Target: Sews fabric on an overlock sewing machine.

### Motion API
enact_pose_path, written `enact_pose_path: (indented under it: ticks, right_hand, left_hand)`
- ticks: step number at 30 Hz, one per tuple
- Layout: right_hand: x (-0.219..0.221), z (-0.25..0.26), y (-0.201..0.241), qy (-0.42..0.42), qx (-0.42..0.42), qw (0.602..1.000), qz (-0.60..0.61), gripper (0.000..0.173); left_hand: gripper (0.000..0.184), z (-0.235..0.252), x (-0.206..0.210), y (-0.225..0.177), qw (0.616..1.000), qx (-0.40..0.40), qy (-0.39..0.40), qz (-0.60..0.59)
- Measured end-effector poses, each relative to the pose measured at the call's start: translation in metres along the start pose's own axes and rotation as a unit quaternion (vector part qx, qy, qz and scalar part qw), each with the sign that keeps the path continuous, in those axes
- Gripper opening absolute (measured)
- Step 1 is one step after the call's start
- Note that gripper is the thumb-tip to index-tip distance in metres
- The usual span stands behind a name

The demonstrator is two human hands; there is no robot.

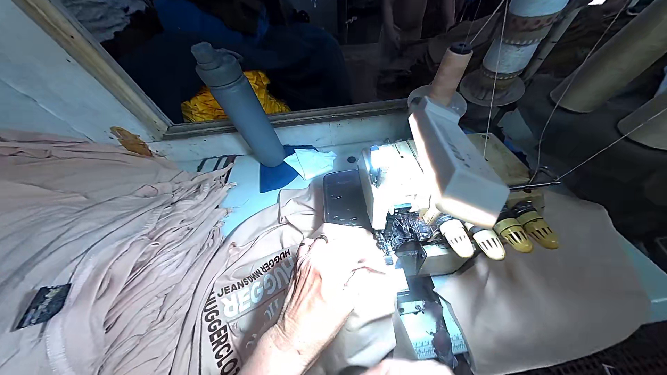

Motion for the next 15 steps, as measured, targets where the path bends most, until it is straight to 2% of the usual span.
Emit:
enact_pose_path:
  ticks: [3,5,7,9,11,15]
  right_hand:
    - [-0.029,0.004,0.009,-0.112,-0.005,0.994,0.020,0.011]
    - [-0.042,0.010,0.007,-0.151,0.016,0.988,0.017,0.027]
    - [-0.043,0.013,-0.003,-0.156,0.048,0.986,0.021,0.039]
    - [-0.034,0.008,-0.019,-0.129,0.086,0.988,0.013,0.032]
    - [-0.027,0.001,-0.031,-0.107,0.092,0.990,-0.017,0.015]
    - [-0.031,-0.014,-0.044,-0.137,0.060,0.983,-0.110,0.013]
  left_hand:
    - [0.017,0.000,0.000,0.007,0.994,-0.012,0.009,-0.110]
    - [0.011,0.000,-0.005,0.012,0.974,-0.023,0.005,-0.227]
    - [0.011,0.001,-0.012,0.011,0.951,-0.006,-0.004,-0.308]
    - [0.014,0.004,-0.018,0.008,0.955,0.015,-0.005,-0.296]
    - [0.017,0.008,-0.019,0.006,0.967,0.031,0.000,-0.255]
    - [0.021,0.014,-0.004,0.003,0.983,0.037,0.028,-0.176]
Point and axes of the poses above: each hand's wrist, its own z-axis towards the middle knuckle, its own x-axis out of the palm, y = z × x, the point moved 10 cm from there along z, towards the middle knuckle, and after that the axes turned 12 degrees about z, right-handed, at the moved point
